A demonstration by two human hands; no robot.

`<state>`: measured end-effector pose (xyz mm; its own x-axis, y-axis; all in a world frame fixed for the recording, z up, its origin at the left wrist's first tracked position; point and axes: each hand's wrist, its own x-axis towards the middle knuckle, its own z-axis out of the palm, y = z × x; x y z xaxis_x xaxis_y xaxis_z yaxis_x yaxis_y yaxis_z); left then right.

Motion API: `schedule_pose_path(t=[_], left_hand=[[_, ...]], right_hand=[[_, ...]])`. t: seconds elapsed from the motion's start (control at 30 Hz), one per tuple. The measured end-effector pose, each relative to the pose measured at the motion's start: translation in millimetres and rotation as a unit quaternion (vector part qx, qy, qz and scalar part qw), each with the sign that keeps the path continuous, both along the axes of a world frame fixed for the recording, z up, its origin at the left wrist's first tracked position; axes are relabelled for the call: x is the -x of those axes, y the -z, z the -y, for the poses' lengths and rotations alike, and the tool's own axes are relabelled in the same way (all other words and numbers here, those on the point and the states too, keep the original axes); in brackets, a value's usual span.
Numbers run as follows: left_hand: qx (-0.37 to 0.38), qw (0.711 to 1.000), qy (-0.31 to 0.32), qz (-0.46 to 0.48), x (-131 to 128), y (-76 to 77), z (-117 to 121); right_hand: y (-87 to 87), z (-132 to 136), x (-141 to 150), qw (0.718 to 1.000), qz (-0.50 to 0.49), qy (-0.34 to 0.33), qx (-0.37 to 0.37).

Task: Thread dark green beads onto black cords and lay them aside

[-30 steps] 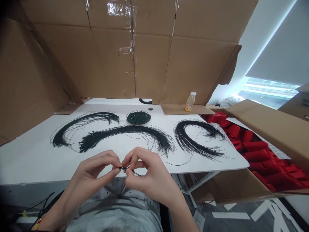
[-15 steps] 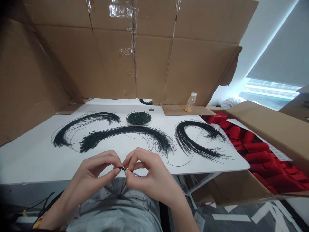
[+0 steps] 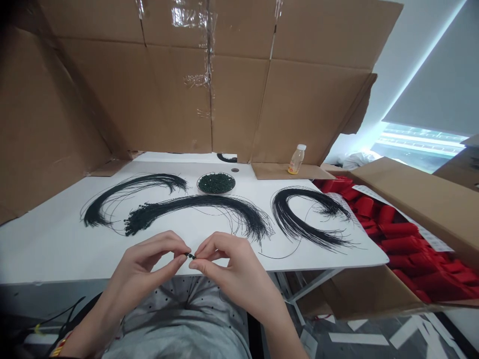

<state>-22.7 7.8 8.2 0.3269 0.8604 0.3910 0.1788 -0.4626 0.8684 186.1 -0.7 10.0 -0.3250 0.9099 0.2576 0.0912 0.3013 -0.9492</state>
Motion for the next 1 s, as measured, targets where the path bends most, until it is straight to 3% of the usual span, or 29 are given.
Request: schedule_pose_path(t=[0.23, 0.43, 0.63, 0.8, 1.0], left_hand=[[0.017, 0.999, -0.048, 0.015, 3.9, 7.4, -3.5], [-0.008, 0.999, -0.031, -0.007, 2.8, 5.5, -2.5], [0.012, 1.0, -0.025, -0.014, -2.5, 5.0, -3.8], [0.075, 0.997, -0.012, 0.023, -6.5, 5.1, -6.3], [0.194, 0.977, 0.049, 0.081, -2.0, 12.1, -9.4]], right_hand=[[2.0, -0.5, 6.7, 0.999, -0.009, 0.035, -0.013], [1.4, -0.4, 5.6, 0.999, 0.006, 0.04, -0.015], [5.8, -2.4, 6.4, 0.999, 0.04, 0.031, 0.017], [9.4, -3.5, 9.3, 0.999, 0.036, 0.012, 0.024], [7.9, -2.3, 12.7, 0.996, -0.036, -0.034, 0.068]])
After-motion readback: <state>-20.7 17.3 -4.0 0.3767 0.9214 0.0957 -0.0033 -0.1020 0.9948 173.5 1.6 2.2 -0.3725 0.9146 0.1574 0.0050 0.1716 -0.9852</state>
